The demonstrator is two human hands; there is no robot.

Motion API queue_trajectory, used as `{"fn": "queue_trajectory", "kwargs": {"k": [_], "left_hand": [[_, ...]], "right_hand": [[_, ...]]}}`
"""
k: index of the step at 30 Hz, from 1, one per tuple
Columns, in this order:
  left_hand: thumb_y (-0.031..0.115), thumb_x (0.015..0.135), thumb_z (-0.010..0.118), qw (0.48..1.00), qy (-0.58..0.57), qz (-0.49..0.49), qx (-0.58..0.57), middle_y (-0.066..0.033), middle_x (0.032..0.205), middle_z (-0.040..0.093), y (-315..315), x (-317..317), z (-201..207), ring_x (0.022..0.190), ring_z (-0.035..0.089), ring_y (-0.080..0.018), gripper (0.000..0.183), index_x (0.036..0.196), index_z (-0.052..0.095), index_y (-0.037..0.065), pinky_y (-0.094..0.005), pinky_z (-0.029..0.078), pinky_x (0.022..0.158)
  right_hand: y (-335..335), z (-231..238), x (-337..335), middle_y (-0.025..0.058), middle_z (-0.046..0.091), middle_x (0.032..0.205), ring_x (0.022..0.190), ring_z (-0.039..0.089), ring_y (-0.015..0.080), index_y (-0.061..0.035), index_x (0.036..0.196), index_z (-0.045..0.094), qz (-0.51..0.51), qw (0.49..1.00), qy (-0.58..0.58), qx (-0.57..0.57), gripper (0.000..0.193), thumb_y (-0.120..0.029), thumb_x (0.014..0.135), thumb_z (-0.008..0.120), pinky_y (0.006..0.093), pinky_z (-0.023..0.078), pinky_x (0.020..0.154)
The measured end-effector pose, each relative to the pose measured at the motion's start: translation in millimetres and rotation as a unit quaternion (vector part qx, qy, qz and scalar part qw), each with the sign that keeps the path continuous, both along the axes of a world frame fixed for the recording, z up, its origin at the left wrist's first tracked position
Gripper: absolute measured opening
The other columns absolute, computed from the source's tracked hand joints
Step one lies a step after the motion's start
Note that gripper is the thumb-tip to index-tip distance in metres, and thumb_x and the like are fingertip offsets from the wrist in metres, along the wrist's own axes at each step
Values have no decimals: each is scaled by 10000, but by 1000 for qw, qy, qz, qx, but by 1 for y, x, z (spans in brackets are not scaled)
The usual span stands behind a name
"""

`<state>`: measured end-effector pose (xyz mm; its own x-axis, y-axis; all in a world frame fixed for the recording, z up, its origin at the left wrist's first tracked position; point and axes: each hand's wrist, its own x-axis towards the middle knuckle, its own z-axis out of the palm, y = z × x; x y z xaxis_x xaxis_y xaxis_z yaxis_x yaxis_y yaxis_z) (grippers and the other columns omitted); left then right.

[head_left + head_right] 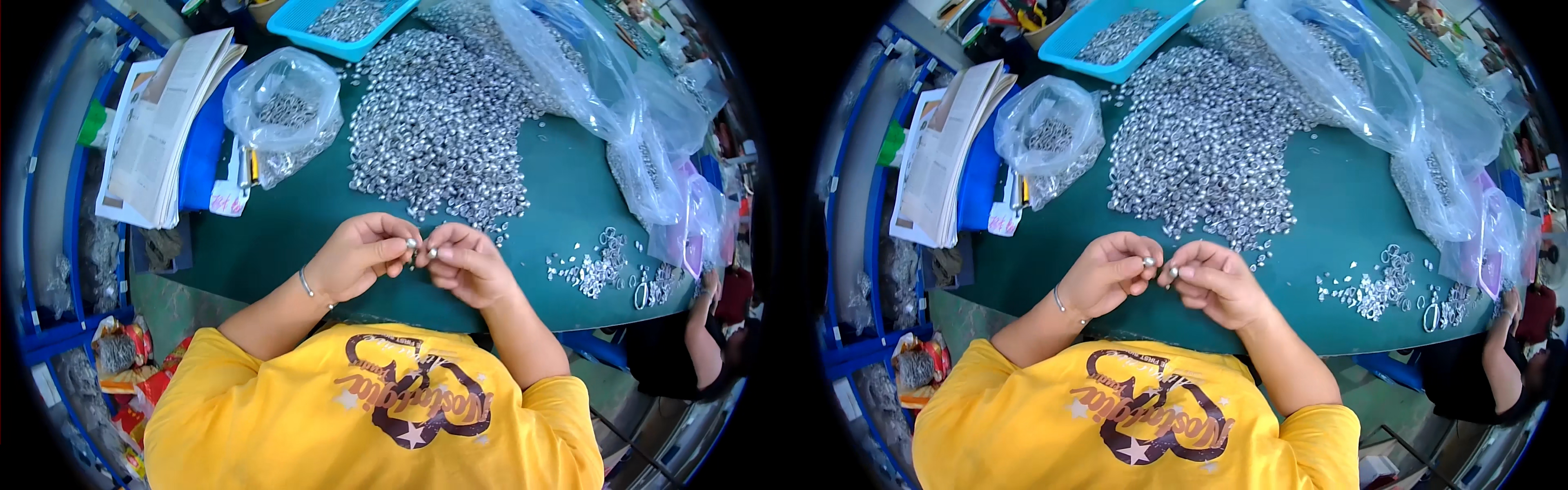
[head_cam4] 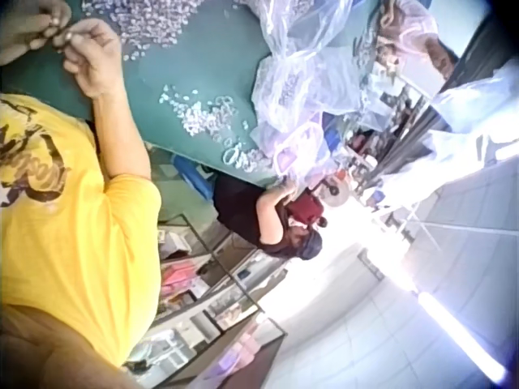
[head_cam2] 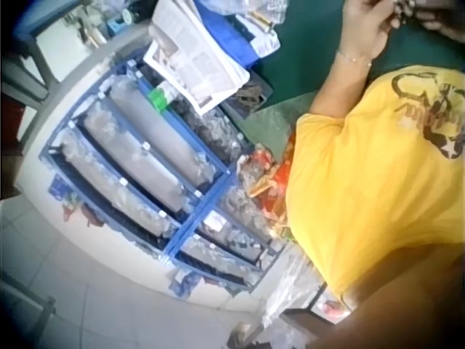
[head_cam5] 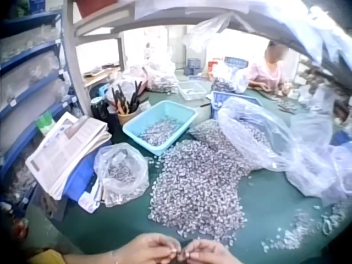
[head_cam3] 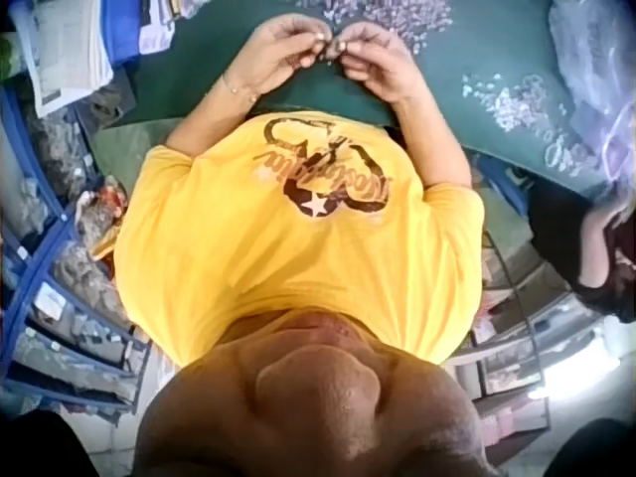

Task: The person sorts through a large pile of small silver-colored metal components on a green table, picking them up and placing them into smaller groups or containers.

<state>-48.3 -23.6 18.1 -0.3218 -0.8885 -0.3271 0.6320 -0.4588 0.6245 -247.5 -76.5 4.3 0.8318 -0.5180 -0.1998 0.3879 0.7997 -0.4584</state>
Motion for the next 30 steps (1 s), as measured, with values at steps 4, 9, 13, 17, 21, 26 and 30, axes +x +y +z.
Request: {"fn": "queue_trajectory", "kwargs": {"k": [4, 9, 13, 17, 21, 26, 30], "left_hand": [[-6, 795, 607, 933, -232, 70, -266, -124, 999, 582, -7, -12, 7, 778, 571, -153, 64, 853, 586, 14, -267, 489, 643], [-29, 713, 656, 701, -495, 86, -506, -148, 1045, 593, -11, -34, 14, 943, 599, -278, 165, 865, 603, 6, -330, 503, 780], [-64, 727, 627, 669, -515, 233, -483, -143, 960, 604, -15, -26, 11, 862, 598, -259, 155, 864, 601, 4, -320, 493, 753], [-81, 736, 602, 703, -520, 279, -398, -131, 857, 613, -23, -16, -4, 771, 611, -257, 133, 837, 608, 5, -305, 487, 700], [-102, 726, 596, 711, -506, 299, -387, -123, 857, 609, -28, -12, -6, 758, 607, -232, 147, 825, 605, 6, -286, 490, 668], [-109, 737, 585, 678, -529, 325, -394, -109, 838, 597, -33, -6, -15, 707, 585, -205, 149, 830, 608, 5, -265, 484, 625], [-87, 740, 588, 706, -539, 263, -377, -114, 881, 591, -33, -6, -19, 757, 586, -228, 167, 877, 622, 3, -275, 474, 669]], "right_hand": [[6, 4, 12, 137, 574, 1039, 924, 604, 253, -27, 1097, 522, 17, 992, 9, 125, 248, -184, 944, 408, 401, 535, 765], [7, 11, 11, 133, 569, 1059, 990, 579, 236, 11, 1134, 492, -71, 980, 48, 178, 346, -268, 984, 354, 350, 488, 874], [-2, 20, 5, 132, 584, 1021, 922, 600, 201, 59, 1091, 506, -125, 979, 118, 106, 217, -83, 929, 483, 299, 514, 824], [-70, 46, -27, 88, 592, 883, 764, 577, 155, 30, 1023, 539, -239, 960, 143, -30, 147, -42, 909, 479, 243, 503, 668], [-184, 109, -41, 133, 519, 972, 929, 545, 219, 82, 1066, 469, -450, 886, 90, -62, 199, 35, 873, 482, 306, 505, 844], [-253, 113, -47, 126, 554, 1158, 1055, 498, 203, 19, 1166, 510, -532, 788, 273, -146, 289, -82, 899, 463, 302, 338, 961], [-148, 78, -26, 143, 581, 1164, 1074, 540, 231, 22, 1162, 549, -329, 627, 424, -565, 291, -49, 883, 505, 321, 390, 944]]}}
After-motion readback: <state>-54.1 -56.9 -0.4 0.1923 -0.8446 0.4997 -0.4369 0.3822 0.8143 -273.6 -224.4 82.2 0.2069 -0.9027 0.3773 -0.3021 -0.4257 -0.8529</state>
